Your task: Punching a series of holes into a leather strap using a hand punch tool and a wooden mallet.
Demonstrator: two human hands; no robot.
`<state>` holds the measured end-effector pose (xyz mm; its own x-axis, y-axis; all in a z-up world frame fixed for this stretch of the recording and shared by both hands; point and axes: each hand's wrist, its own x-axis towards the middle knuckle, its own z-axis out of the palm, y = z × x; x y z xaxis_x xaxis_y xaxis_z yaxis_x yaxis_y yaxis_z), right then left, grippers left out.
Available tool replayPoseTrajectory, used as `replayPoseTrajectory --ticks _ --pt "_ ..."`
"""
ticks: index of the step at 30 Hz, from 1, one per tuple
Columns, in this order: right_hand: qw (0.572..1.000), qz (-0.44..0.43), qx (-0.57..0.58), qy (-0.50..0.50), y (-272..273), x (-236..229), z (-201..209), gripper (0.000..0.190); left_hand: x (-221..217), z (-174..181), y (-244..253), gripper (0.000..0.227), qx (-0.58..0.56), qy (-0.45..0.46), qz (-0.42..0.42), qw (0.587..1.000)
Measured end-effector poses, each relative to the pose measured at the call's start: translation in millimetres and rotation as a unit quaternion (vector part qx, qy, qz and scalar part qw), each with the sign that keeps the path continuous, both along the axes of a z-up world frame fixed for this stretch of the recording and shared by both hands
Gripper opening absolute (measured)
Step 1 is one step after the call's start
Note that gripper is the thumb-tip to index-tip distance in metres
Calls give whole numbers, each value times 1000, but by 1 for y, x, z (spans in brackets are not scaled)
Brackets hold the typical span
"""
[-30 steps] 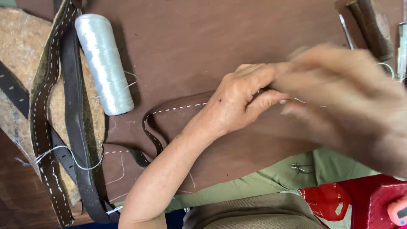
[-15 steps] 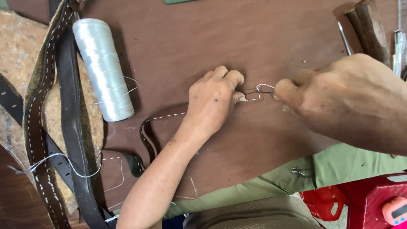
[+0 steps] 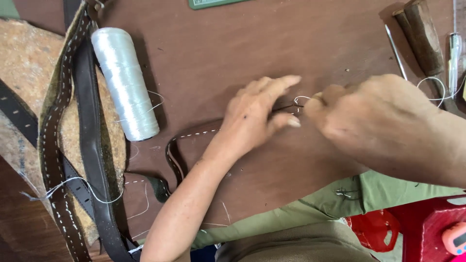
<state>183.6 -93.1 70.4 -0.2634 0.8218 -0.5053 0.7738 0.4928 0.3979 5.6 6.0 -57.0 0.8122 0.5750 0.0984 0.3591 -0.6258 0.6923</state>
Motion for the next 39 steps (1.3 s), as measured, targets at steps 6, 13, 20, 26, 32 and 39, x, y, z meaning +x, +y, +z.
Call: replayPoseTrajectory --ticks 6,13,20,26,32,39 --pt "996 -40 -13 75 28 -8 8 48 7 16 -29 78 -159 -152 -82 972" --pt "954 -56 104 277 27 -5 -1 13 12 -6 -25 23 -126 -199 41 971" --pt "995 -6 16 100 4 -16 32 62 5 7 -14 34 31 -96 -8 995" --pt "973 -80 97 192 -37 7 -3 13 12 -23 -31 45 108 63 78 989" --pt "941 -103 218 237 -86 1 -24 31 16 -24 -31 24 40 54 57 996" --pt "882 -161 328 296 -119 -6 -49 32 19 11 -27 17 -255 35 55 965"
